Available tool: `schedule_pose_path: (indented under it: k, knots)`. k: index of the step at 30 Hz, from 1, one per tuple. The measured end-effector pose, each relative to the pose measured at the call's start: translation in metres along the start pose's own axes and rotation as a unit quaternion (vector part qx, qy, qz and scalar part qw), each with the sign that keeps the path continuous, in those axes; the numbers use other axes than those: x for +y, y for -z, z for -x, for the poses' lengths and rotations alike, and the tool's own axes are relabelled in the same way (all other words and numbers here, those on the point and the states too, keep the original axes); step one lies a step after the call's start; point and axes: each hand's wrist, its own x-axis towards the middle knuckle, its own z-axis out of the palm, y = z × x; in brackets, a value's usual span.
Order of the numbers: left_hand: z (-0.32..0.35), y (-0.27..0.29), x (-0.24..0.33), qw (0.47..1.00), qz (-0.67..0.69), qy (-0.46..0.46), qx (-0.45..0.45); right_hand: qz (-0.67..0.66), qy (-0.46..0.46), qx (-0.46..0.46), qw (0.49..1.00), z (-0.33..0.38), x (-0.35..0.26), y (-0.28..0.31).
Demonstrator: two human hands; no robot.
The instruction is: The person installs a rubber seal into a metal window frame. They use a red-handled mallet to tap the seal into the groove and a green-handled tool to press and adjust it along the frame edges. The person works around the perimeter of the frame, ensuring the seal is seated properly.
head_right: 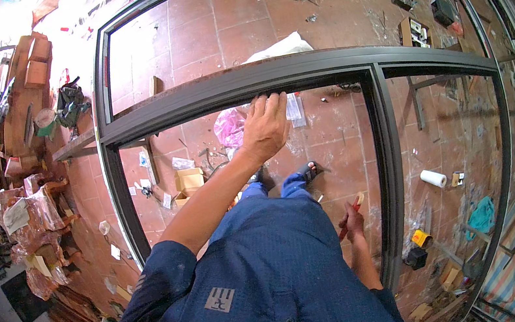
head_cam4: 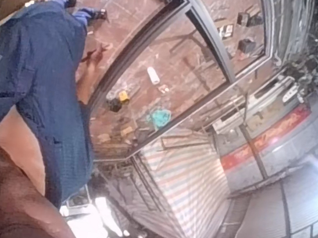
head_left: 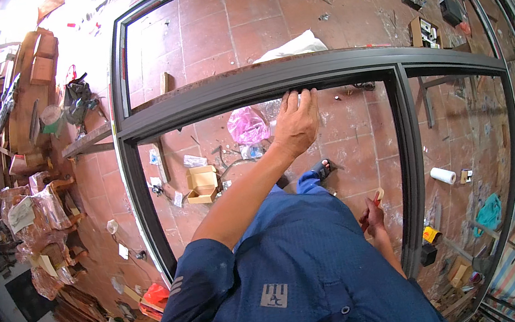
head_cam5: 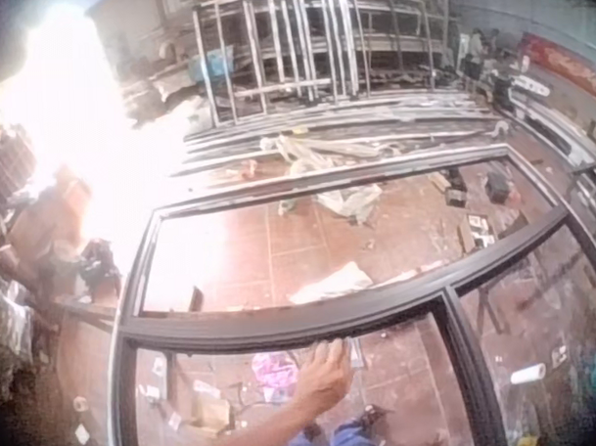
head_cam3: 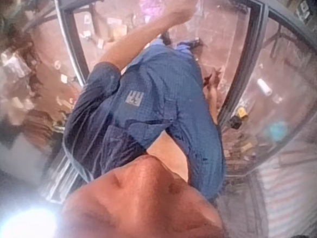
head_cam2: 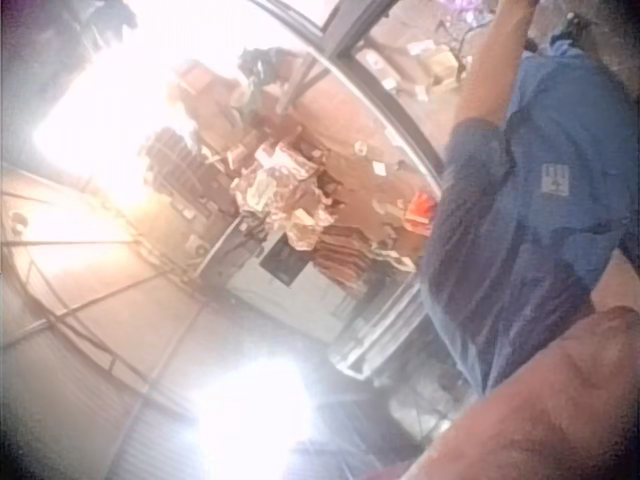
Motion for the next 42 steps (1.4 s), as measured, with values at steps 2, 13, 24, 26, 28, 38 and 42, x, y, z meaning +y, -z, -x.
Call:
schedule_pose_path:
  k: [2,13,24,26,28,38,42]
  knots:
    - [-0.001,-0.003,-0.003,1.000,0.027,0.006,-0.002,-0.009,-0.006,0.017,1.000,-0.006,0.008,0.000]
    - [0.057,0.044,-0.130,0.995,-0.067,0.028,0.066,-0.012,-0.003,0.069,0.998,-0.003,0.041,0.010]
    - [0.057,0.038,-0.129,0.988,-0.043,0.064,0.135,-0.039,0.007,0.078,0.996,0.036,0.048,-0.028]
    - [0.061,0.037,-0.134,0.988,-0.047,0.054,0.138,-0.042,0.008,0.075,0.996,0.041,0.038,-0.038]
    - [0.063,0.033,-0.139,0.987,-0.047,0.036,0.150,-0.041,0.031,0.087,0.995,0.050,0.034,-0.046]
    - [0.092,0.044,-0.164,0.987,-0.052,0.052,0.143,0.061,0.014,0.023,0.998,0.034,0.075,0.002]
    - [0.083,0.037,-0.160,0.978,-0.030,0.079,0.190,0.086,-0.010,0.007,0.996,0.013,0.108,0.035]
